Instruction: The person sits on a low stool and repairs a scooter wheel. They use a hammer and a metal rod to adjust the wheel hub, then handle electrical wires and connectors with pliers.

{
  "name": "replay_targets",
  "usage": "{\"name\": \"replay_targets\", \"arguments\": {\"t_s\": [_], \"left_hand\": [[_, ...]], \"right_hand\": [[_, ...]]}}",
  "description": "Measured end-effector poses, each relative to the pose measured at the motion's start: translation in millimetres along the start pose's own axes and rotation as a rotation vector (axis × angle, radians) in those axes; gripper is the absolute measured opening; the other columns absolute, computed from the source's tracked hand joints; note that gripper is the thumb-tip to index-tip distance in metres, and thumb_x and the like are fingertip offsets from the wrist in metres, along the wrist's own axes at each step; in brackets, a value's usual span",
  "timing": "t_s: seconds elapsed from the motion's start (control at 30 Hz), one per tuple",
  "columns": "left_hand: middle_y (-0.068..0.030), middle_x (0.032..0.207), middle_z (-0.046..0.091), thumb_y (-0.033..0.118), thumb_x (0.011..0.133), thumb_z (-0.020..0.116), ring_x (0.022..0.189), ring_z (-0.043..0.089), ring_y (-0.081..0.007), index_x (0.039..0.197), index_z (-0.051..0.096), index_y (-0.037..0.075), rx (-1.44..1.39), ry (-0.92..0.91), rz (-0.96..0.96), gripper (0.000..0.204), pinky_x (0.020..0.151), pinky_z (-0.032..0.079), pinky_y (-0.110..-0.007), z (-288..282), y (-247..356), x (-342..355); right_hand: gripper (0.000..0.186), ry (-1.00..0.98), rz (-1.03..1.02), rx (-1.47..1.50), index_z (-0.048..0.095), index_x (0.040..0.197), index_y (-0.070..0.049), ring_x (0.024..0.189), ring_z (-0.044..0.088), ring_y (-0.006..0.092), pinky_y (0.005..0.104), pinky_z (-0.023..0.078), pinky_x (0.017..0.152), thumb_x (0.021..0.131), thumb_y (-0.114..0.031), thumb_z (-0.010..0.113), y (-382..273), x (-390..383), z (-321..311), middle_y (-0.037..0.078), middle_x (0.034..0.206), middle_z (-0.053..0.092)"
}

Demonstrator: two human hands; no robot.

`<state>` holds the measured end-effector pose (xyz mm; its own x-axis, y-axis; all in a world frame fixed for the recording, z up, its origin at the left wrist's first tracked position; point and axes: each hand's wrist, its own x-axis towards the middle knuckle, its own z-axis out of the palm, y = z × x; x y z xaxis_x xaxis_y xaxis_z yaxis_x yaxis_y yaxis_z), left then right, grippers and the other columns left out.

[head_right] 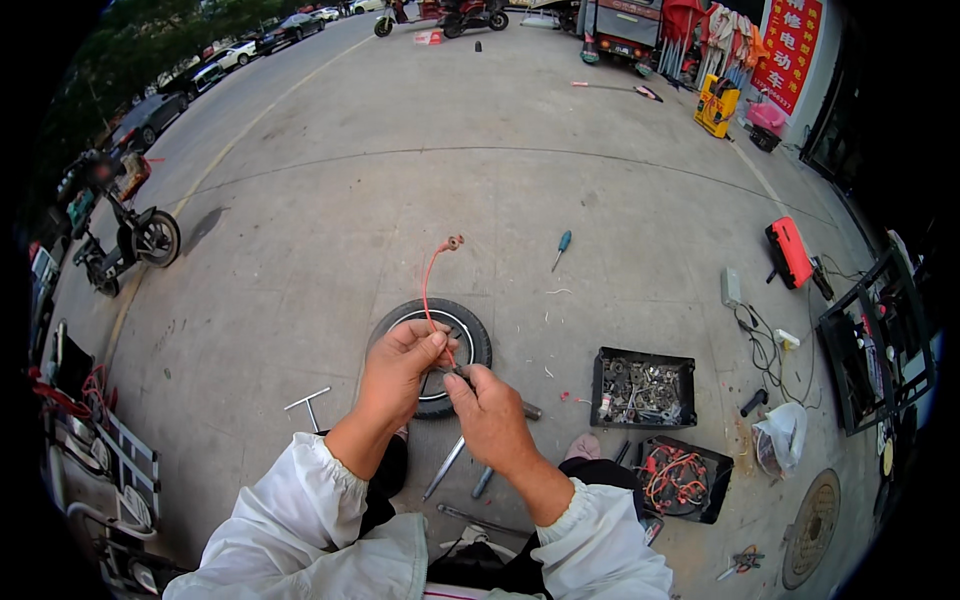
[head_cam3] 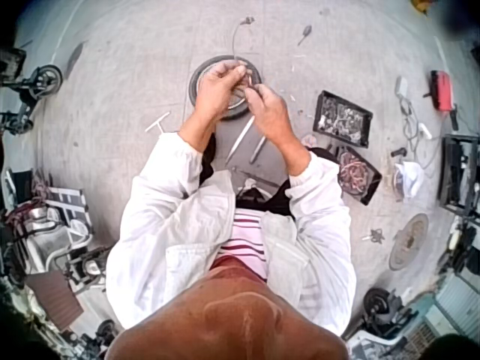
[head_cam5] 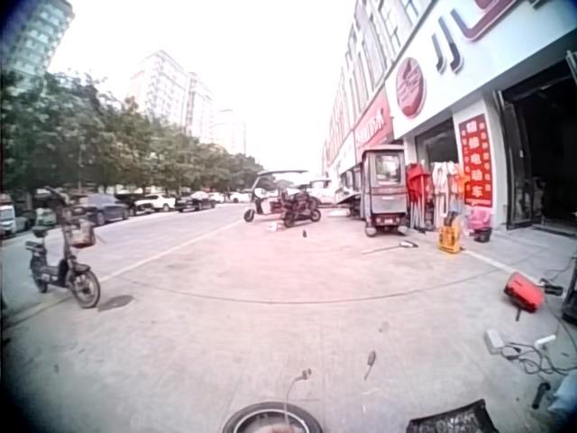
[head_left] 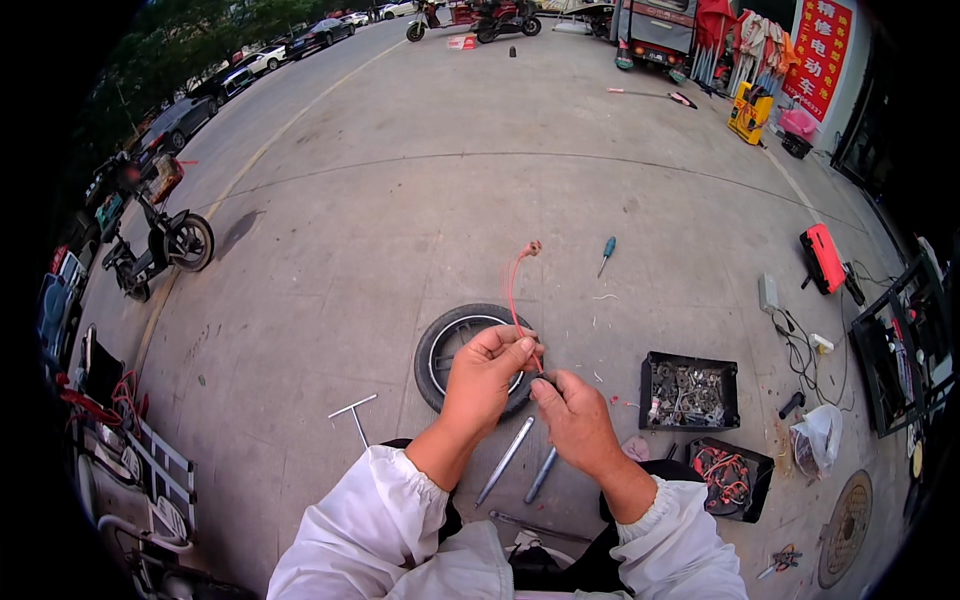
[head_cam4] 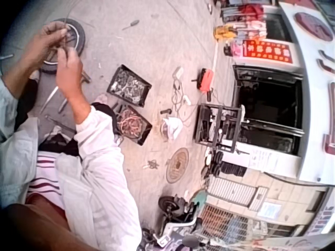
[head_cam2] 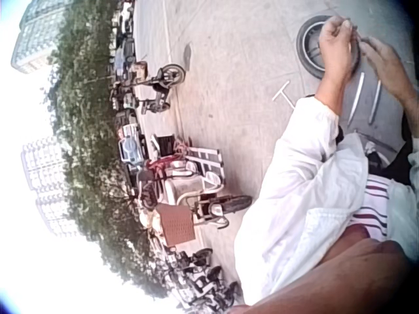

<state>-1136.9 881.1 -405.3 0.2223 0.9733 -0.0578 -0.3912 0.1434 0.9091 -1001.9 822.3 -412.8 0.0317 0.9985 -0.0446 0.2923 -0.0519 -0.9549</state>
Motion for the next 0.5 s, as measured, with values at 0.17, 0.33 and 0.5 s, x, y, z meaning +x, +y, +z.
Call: {"name": "replay_targets", "arguments": {"t_s": [0.17, 0.33, 0.5], "left_hand": [[-0.0065, 0.089, 0.066, 0.015, 0.094, 0.061, 0.078, 0.061, -0.0144, 0.102, 0.060, 0.003, -0.127, 0.034, 0.012, 0.015, 0.074, 0.051, -0.029, -15, 8, 11], [-0.0066, 0.088, 0.067, 0.013, 0.095, 0.058, 0.076, 0.063, -0.0133, 0.103, 0.060, 0.001, -0.252, 0.086, 0.069, 0.014, 0.072, 0.053, -0.027, -30, 14, 20], [-0.0053, 0.084, 0.064, 0.014, 0.097, 0.056, 0.074, 0.064, -0.0113, 0.098, 0.058, 0.003, -0.286, 0.142, 0.135, 0.012, 0.071, 0.058, -0.026, -45, 24, 25]], "right_hand": [[0.030, -0.048, -0.076, -0.119, 0.059, 0.097, 0.003, 0.061, 0.054, 0.0132, 0.0318, 0.045, 0.057, 0.096, -0.027, 0.057, -9, -8, -2, 0.007, 0.067, 0.056], [0.034, -0.115, -0.138, -0.209, 0.059, 0.097, 0.000, 0.071, 0.062, 0.0418, 0.0453, 0.047, 0.062, 0.093, -0.033, 0.057, -8, -15, 1, 0.023, 0.072, 0.061], [0.032, -0.159, -0.173, -0.301, 0.056, 0.090, -0.002, 0.070, 0.060, 0.0435, 0.0495, 0.045, 0.060, 0.092, -0.034, 0.058, -3, -22, 9, 0.022, 0.073, 0.062]]}}
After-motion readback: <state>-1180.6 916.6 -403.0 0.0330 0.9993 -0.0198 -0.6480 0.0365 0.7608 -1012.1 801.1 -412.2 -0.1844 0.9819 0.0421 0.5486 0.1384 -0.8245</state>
